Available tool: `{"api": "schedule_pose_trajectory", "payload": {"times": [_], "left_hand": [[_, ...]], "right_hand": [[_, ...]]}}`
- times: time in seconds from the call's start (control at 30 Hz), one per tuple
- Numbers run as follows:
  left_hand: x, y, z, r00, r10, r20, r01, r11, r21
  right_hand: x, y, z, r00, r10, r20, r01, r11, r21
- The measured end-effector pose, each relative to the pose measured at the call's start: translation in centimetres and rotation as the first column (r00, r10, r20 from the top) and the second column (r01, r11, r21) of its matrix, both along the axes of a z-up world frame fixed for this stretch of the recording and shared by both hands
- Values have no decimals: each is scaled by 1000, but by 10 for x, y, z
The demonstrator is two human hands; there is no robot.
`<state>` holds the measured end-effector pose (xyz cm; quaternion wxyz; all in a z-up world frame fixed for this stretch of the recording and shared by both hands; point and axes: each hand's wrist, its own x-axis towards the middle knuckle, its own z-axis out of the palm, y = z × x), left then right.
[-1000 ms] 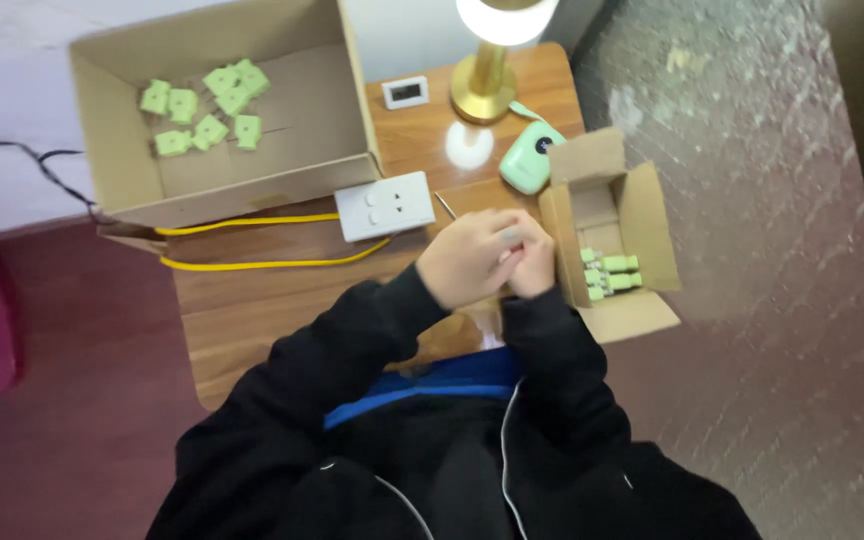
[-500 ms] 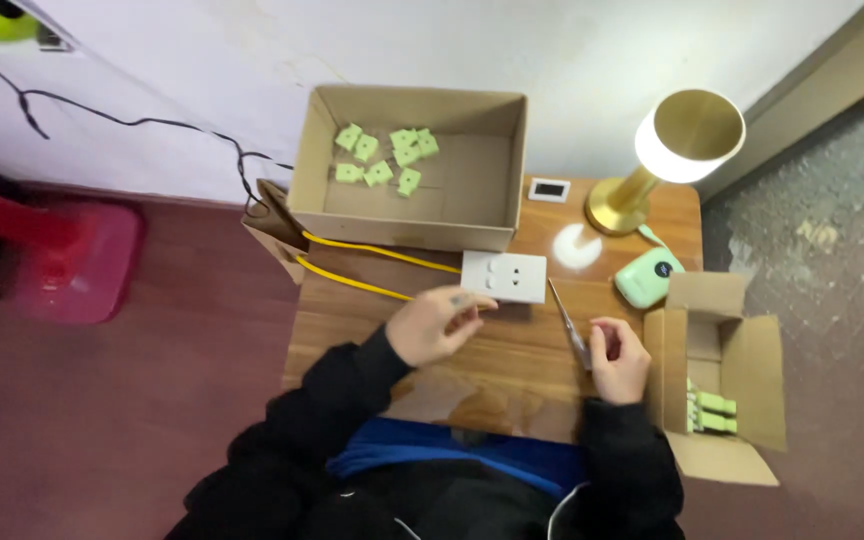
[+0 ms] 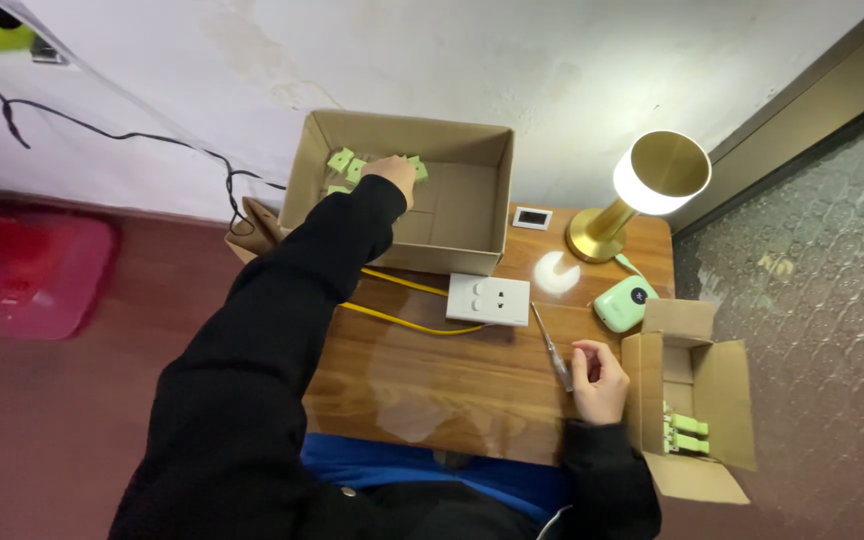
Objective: Assembling or inspecting small green electronic components using a screwdriver
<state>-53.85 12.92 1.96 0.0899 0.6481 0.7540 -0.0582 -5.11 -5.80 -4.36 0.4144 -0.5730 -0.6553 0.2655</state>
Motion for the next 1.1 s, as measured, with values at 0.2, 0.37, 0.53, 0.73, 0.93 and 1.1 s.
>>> {"api": "schedule_pose_trajectory", "payload": {"times": [0.2, 0.37, 0.53, 0.73, 0.93, 1.1], "left_hand": [[16, -2, 12, 998, 56, -13, -57, 991, -122], [25, -7, 26, 999, -13, -29, 9, 993, -120], [49, -53, 105, 990, -140, 20, 140, 990, 18], [95, -146, 162, 876, -463, 133, 355, 807, 473], [138, -231, 80, 760, -622, 189, 401, 678, 617], [178, -286, -5, 677, -468, 568, 101, 823, 559]], "right_hand": [[-2, 0, 5, 1000, -3, 5, 3, 1000, -8], [-3, 1, 10, 1000, 6, 14, -6, 1000, -3], [1, 0, 6, 999, 22, 38, -22, 1000, -11], [1, -2, 11, 996, 48, 79, -50, 998, 24], [1, -4, 10, 996, 65, 68, -67, 997, 32], [1, -4, 8, 997, 62, 47, -64, 997, 31]]}}
